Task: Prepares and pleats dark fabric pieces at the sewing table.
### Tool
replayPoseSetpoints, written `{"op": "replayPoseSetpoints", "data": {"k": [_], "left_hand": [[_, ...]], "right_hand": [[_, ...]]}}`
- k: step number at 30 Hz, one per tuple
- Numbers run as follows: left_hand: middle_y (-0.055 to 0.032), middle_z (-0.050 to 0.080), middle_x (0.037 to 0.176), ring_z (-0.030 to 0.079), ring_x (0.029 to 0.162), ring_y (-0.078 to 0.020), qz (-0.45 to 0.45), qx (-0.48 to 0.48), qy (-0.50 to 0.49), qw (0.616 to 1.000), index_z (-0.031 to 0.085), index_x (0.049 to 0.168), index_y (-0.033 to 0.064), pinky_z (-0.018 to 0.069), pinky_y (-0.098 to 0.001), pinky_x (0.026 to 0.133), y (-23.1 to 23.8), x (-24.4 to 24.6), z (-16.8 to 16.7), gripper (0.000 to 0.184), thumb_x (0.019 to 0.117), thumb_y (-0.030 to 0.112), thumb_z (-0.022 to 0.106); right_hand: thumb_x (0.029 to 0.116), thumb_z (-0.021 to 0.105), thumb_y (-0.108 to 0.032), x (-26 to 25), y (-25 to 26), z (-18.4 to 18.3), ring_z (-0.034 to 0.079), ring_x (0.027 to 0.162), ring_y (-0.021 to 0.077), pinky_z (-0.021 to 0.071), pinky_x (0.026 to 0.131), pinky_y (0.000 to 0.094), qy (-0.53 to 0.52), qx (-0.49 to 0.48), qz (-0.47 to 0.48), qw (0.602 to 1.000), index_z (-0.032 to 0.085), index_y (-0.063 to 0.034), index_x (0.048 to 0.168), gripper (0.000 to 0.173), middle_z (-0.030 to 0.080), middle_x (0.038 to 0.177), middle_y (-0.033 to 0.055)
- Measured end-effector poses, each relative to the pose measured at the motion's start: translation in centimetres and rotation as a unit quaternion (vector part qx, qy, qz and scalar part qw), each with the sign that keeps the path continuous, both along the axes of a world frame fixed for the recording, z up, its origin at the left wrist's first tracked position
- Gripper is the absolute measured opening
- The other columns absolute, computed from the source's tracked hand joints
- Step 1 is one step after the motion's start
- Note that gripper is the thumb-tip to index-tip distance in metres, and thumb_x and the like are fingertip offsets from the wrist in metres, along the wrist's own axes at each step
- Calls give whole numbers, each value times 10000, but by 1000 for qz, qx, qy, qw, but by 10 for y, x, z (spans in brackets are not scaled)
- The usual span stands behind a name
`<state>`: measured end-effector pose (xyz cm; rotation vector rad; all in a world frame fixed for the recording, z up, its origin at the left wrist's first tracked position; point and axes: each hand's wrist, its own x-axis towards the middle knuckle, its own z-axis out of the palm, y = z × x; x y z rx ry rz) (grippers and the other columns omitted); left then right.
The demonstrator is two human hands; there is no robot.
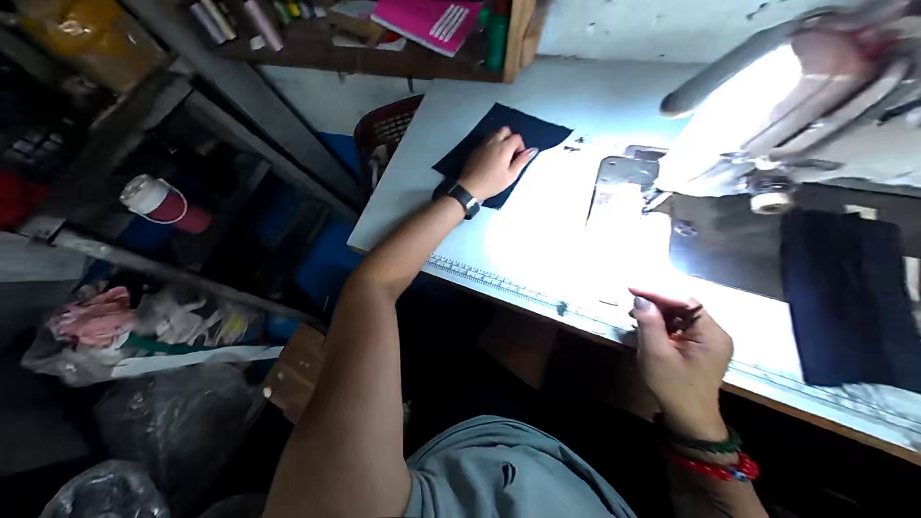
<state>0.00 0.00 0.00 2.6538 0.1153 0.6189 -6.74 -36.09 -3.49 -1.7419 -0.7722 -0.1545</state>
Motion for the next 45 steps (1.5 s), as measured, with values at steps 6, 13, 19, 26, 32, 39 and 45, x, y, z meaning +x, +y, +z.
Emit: {"op": "replayPoseSetpoints", "data": {"k": [6, 13, 19, 26, 32, 39, 45], "left_hand": [[-226, 528, 1472, 477, 1367, -426, 237, -2, 30, 971, 555, 1441, 28, 410, -640, 1042, 12, -19, 18, 587, 1014, 431, 551], [-198, 628, 1309, 452, 1354, -438, 259, -80, 83, 959, 731, 1134, 76, 335, -715, 1024, 41, -32, 20, 288, 981, 296, 625], [-252, 653, 1284, 582, 1256, -443, 264, -72, 124, 954, 606, 1336, -3, 353, -708, 1063, 44, -37, 28, 515, 993, 381, 636], [-236, 697, 1118, 691, 1042, -365, -39, -42, 63, 996, 624, 1240, -47, 541, -558, 938, -42, -95, 81, 278, 1039, 126, 538], [-26, 624, 713, 599, 648, -101, -534, -41, 183, 824, 686, 925, 64, 498, -274, 596, -167, -172, 95, 225, 1036, 212, 559], [-27, 693, 819, 634, 753, -38, -509, -103, 209, 828, 705, 1018, 45, 516, -207, 680, -147, -154, 80, 243, 1007, 282, 654], [-77, 728, 875, 702, 805, -196, -303, -75, 213, 926, 744, 1016, 74, 584, -467, 757, -134, -97, 34, 181, 967, 245, 712]], "right_hand": [[1019, 536, -138, -3, 1, 4, 553, 712, -85, 466, 666, 89, 7, 16, 0, 1000, 686, 64, 1068, 257, 654, 830, -3], [1007, 556, -157, -3, 0, 1, 554, 679, -45, 471, 628, 127, 1, 24, -23, 999, 715, 11, 1075, 241, 648, 800, -9], [986, 550, -161, -2, 0, 0, 538, 650, -27, 465, 607, 155, 14, 11, -39, 999, 723, -37, 1080, 233, 637, 780, -31], [961, 579, -90, -4, 1, 13, 571, 685, -16, 481, 604, 156, 24, 44, -35, 998, 734, -32, 1104, 219, 701, 898, -3], [950, 740, -316, -46, -15, 84, 657, 1000, 6, 570, 779, 169, 8, 52, 225, 973, 657, -23, 1309, 471, 635, 1375, 64], [974, 701, -242, -25, -77, 77, 565, 719, -73, 466, 646, 116, 130, -117, 324, 930, 735, -65, 1032, 190, 677, 820, -68], [960, 705, -153, 43, -64, 63, 585, 635, 147, 505, 605, 379, 101, -274, 125, 948, 738, -53, 959, 106, 645, 734, 53]]}}
